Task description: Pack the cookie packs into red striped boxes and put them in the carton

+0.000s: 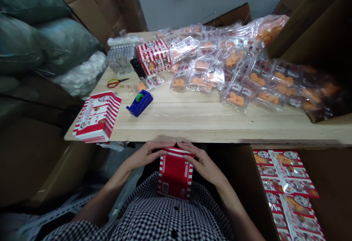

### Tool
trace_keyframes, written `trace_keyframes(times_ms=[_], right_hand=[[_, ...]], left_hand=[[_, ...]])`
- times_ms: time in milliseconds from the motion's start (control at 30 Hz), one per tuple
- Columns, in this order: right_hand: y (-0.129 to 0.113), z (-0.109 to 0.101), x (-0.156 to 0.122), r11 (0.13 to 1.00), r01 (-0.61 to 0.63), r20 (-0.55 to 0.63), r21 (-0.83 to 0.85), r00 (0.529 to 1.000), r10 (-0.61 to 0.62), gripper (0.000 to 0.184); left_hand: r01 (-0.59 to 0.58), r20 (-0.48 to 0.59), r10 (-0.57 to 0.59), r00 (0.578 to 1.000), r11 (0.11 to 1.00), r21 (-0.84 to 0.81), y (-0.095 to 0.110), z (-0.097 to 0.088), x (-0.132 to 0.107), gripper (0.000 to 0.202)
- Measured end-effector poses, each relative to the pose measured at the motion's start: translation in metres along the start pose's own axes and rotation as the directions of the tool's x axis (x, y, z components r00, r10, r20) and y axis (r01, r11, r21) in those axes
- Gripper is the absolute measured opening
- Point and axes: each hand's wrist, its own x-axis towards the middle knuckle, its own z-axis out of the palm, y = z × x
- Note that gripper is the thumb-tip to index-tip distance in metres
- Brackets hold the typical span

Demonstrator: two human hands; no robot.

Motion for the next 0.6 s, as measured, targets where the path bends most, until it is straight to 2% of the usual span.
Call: trace_keyframes(times_ms=[233, 300, 333, 367, 400, 433, 467, 500, 533, 567, 600], right_hand=[[0.013, 0.007, 0.008, 1.000, 0.015, -0.006, 0.028, 1.000, -0.015, 0.034], [0.021, 0.007, 0.011, 0.999, -0.002, -0.042, 0.037, 0.999, 0.003, 0.034], [0.025, 0.006, 0.013, 0.999, -0.015, -0.065, 0.036, 0.998, 0.017, 0.034], [0.028, 0.005, 0.013, 0.999, -0.028, -0.085, 0.032, 0.996, 0.030, 0.034], [0.032, 0.004, 0.014, 0.999, -0.038, -0.101, 0.024, 0.994, 0.041, 0.034], [0.035, 0.003, 0.014, 0.999, -0.045, -0.113, 0.017, 0.992, 0.047, 0.034], [0.037, 0.002, 0.015, 0.999, -0.047, -0.124, 0.011, 0.991, 0.048, 0.034], [0.039, 0.002, 0.015, 0.999, -0.044, -0.130, 0.007, 0.990, 0.045, 0.034], [0.040, 0.002, 0.016, 0.999, -0.038, -0.132, 0.004, 0.991, 0.038, 0.034], [0.040, 0.003, 0.017, 1.000, -0.031, -0.133, 0.002, 0.991, 0.031, 0.033], [0.040, 0.004, 0.017, 1.000, -0.026, -0.130, 0.001, 0.991, 0.026, 0.034]], left_hand=[[-0.005, -0.062, 0.005, 0.998, 1.000, 0.005, -0.018, 0.012, -0.006, 0.031], [0.015, -0.073, -0.013, 0.997, 1.000, 0.016, -0.020, 0.006, -0.003, 0.031], [0.029, -0.118, -0.027, 0.993, 0.999, 0.019, -0.020, -0.001, -0.001, 0.033], [0.043, -0.216, -0.037, 0.976, 0.999, 0.025, -0.020, -0.013, 0.002, 0.036], [0.064, -0.365, -0.046, 0.930, 0.997, 0.039, -0.021, -0.028, 0.005, 0.038], [0.105, -0.543, -0.055, 0.838, 0.993, 0.061, -0.023, -0.047, 0.008, 0.039], [0.153, -0.713, -0.051, 0.699, 0.985, 0.080, -0.026, -0.068, 0.011, 0.038], [0.232, -0.834, -0.049, 0.550, 0.968, 0.096, -0.030, -0.090, 0.014, 0.035], [0.326, -0.898, -0.069, 0.435, 0.942, 0.086, -0.034, -0.112, 0.017, 0.032], [0.364, -0.918, -0.087, 0.386, 0.929, 0.064, -0.039, -0.132, 0.019, 0.029], [0.389, -0.922, -0.114, 0.370, 0.920, 0.042, -0.045, -0.149, 0.022, 0.025]])
